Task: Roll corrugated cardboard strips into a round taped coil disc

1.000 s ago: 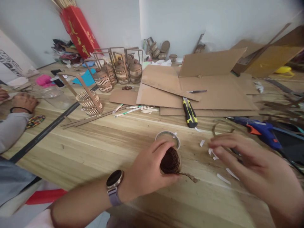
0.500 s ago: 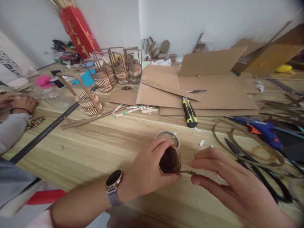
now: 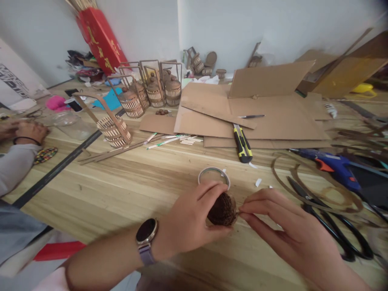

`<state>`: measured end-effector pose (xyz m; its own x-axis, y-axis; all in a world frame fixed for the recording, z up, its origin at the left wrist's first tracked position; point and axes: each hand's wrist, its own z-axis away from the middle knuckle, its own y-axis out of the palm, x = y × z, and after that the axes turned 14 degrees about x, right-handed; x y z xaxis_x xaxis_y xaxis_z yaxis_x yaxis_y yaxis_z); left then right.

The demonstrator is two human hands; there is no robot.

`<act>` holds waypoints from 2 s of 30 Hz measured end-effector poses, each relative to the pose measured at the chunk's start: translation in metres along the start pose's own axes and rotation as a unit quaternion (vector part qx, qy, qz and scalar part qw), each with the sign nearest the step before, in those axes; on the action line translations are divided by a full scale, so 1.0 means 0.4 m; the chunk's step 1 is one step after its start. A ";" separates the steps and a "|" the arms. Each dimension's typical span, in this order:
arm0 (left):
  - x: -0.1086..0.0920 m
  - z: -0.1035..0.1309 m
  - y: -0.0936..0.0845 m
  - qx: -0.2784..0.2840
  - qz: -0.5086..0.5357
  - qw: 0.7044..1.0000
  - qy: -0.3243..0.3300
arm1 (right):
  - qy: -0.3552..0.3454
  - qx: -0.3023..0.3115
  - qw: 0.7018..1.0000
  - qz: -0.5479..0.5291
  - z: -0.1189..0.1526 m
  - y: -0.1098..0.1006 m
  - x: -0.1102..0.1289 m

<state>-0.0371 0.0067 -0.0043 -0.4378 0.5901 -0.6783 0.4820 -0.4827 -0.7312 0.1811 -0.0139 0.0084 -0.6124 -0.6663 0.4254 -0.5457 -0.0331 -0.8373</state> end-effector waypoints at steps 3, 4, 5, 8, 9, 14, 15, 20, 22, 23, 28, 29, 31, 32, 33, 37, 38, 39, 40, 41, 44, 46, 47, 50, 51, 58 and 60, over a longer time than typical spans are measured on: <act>0.000 0.002 0.003 -0.005 -0.023 1.000 0.008 | 0.008 0.000 1.000 -0.004 -0.002 0.003 0.003; 0.000 0.003 0.005 -0.009 -0.031 0.999 0.013 | 0.012 0.000 1.000 -0.007 -0.003 0.003 0.005; 0.001 0.004 0.006 -0.011 -0.038 0.999 0.019 | 0.012 0.000 1.000 -0.011 -0.004 0.004 0.008; 0.002 0.007 0.010 -0.012 -0.057 0.998 0.032 | 0.020 -0.006 0.999 -0.031 -0.009 0.005 0.015; 0.002 0.008 0.011 -0.012 -0.065 0.997 0.035 | 0.027 -0.013 0.999 -0.038 -0.010 0.006 0.016; -0.001 0.014 0.013 -0.038 -0.132 0.987 0.081 | 0.102 -0.012 0.991 -0.091 0.000 0.016 0.010; -0.001 0.014 0.014 -0.040 -0.147 0.984 0.089 | 0.126 -0.004 0.986 -0.108 0.004 0.019 0.006; 0.000 0.010 0.009 -0.027 -0.092 0.993 0.071 | 0.227 0.023 0.952 -0.204 0.008 0.034 -0.009; 0.002 0.004 0.004 -0.020 0.039 0.998 0.038 | 0.224 0.005 0.939 -0.261 0.003 0.034 -0.014; 0.003 0.001 0.002 -0.011 0.122 0.992 0.024 | 0.212 -0.015 0.935 -0.284 0.001 0.033 -0.017; 0.020 -0.013 0.005 0.120 0.509 0.852 -0.020 | 0.112 -0.051 0.964 -0.234 0.008 0.034 -0.030; 0.024 -0.015 0.006 0.147 0.550 0.822 -0.024 | 0.098 -0.031 0.970 -0.221 0.010 0.036 -0.029; 0.028 -0.020 0.004 0.192 0.597 0.778 -0.026 | 0.081 0.011 0.972 -0.221 0.009 0.038 -0.024; 0.028 -0.022 0.002 0.213 0.609 0.763 -0.026 | 0.078 0.022 0.970 -0.231 0.006 0.039 -0.019; 0.027 -0.024 -0.001 0.229 0.618 0.752 -0.023 | 0.076 0.027 0.966 -0.244 0.002 0.039 -0.014; 0.017 -0.026 -0.010 0.254 0.626 0.737 -0.015 | 0.079 0.033 0.950 -0.300 -0.017 0.041 0.009; 0.015 -0.026 -0.010 0.254 0.626 0.737 -0.018 | 0.088 0.038 0.946 -0.310 -0.019 0.042 0.014; 0.013 -0.025 -0.009 0.254 0.628 0.736 -0.023 | 0.099 0.040 0.942 -0.320 -0.019 0.042 0.019; 0.013 -0.025 -0.007 0.254 0.631 0.732 -0.030 | 0.108 0.043 0.937 -0.329 -0.018 0.043 0.023; 0.012 -0.024 -0.004 0.254 0.637 0.727 -0.036 | 0.116 0.046 0.933 -0.338 -0.015 0.044 0.027; 0.013 -0.023 0.004 0.255 0.652 0.713 -0.044 | 0.119 0.064 0.924 -0.357 -0.008 0.047 0.035; 0.015 -0.024 0.008 0.253 0.650 0.715 -0.041 | 0.114 0.072 0.927 -0.351 -0.005 0.047 0.039; 0.016 -0.025 0.009 0.253 0.648 0.717 -0.039 | 0.108 0.075 0.930 -0.344 -0.006 0.047 0.041; 0.019 -0.032 0.008 0.278 0.627 0.727 -0.026 | 0.084 0.094 0.935 -0.330 -0.013 0.040 0.049; 0.019 -0.035 0.006 0.298 0.613 0.731 -0.017 | 0.072 0.104 0.936 -0.328 -0.016 0.035 0.051; 0.026 -0.031 -0.001 0.368 0.579 0.725 -0.053 | 0.057 0.078 0.929 -0.356 -0.005 0.011 -0.020; 0.035 -0.025 0.002 0.341 0.612 0.709 -0.071 | 0.166 0.014 0.943 -0.288 0.003 0.016 -0.055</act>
<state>-0.0351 0.0211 -0.0138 -0.1031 -0.5902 -0.8007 0.1079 -0.8068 0.5808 0.1917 -0.0004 -0.0068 -0.3673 -0.2617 0.8925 -0.8302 -0.3404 -0.4415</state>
